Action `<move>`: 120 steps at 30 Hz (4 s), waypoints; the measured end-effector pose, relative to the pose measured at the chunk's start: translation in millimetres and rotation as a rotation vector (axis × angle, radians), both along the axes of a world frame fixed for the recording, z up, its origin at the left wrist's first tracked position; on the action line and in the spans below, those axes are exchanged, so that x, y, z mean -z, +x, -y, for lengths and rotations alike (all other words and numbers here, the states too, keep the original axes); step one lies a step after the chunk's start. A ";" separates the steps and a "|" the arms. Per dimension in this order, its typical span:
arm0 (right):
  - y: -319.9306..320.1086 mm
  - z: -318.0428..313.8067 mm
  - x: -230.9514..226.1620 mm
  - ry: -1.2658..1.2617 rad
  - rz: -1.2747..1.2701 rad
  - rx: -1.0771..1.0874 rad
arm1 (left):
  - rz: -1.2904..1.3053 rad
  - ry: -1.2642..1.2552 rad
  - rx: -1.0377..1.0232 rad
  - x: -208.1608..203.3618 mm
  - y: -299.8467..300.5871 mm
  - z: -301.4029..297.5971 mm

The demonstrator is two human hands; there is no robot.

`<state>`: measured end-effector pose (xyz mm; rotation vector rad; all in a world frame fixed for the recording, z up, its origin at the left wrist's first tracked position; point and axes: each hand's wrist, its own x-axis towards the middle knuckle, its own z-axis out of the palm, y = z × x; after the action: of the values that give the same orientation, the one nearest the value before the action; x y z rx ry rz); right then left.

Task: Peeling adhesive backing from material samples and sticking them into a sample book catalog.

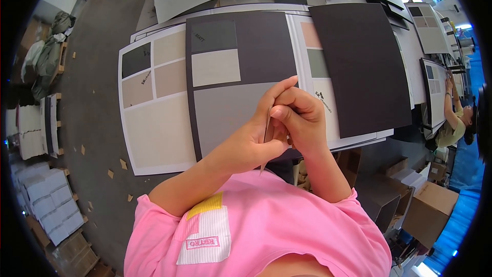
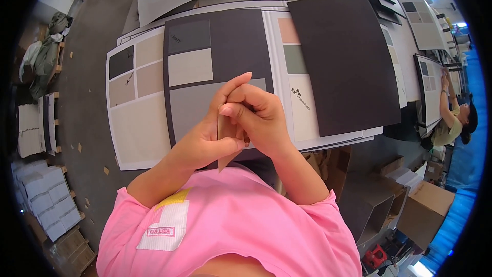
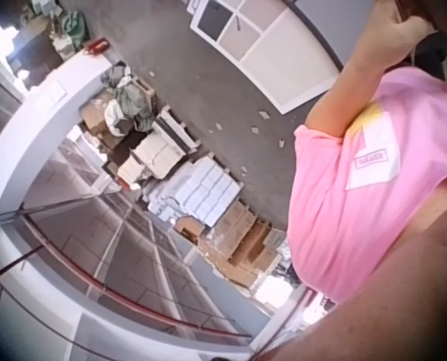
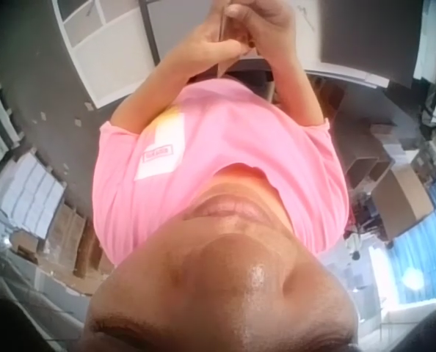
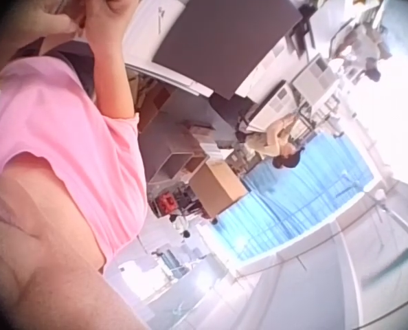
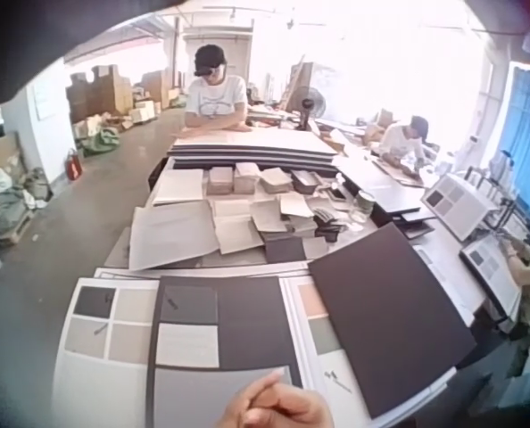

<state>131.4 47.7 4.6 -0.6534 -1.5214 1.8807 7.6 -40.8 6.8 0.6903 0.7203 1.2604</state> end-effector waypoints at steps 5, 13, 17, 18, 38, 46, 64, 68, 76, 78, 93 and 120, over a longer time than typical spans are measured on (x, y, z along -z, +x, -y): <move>3.0 0.0 -7.0 -0.027 0.044 -0.017 | 0.141 0.010 -0.015 -7.0 2.7 -2.0; 6.4 -1.2 -9.9 -0.054 0.010 -0.053 | 0.006 -0.016 0.030 -13.6 -1.9 -1.9; 7.1 -2.2 -6.8 -0.072 0.032 -0.054 | 0.017 0.025 0.019 -10.5 0.4 -1.5; 7.1 -2.9 -6.9 -0.072 0.031 -0.054 | 0.062 -0.006 0.015 -14.1 0.4 -1.7; 21.5 -20.6 -34.2 -0.422 0.300 -0.109 | -1.285 0.372 -0.315 -2.1 -9.2 1.2; 12.0 -33.0 11.2 -0.689 -0.744 0.006 | -1.333 0.799 -0.591 17.9 -43.9 -12.2; 23.9 -91.9 14.3 0.028 0.368 0.177 | -0.581 -0.191 -0.527 25.8 -67.7 -59.8; 5.9 -119.0 26.8 -0.089 0.481 0.160 | -1.129 -0.071 -0.747 47.7 -72.5 -78.4; -11.9 -155.9 48.7 -0.099 0.819 -0.038 | -0.997 -0.334 -0.429 64.7 -92.1 -91.6; -17.2 -155.1 52.1 -0.043 0.928 -0.051 | -1.047 -0.307 -0.405 69.5 -93.3 -91.1; -18.7 -150.0 58.0 -0.021 0.941 -0.025 | -1.145 -0.324 -0.355 61.2 -89.2 -92.7; -19.5 -145.6 56.8 0.032 1.005 -0.003 | -1.186 -0.259 -0.397 67.6 -83.2 -90.3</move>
<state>111.9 193.3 -52.2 -1.7441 -2.0967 1.5630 -75.6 49.4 -60.9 1.1011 2.0284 0.9814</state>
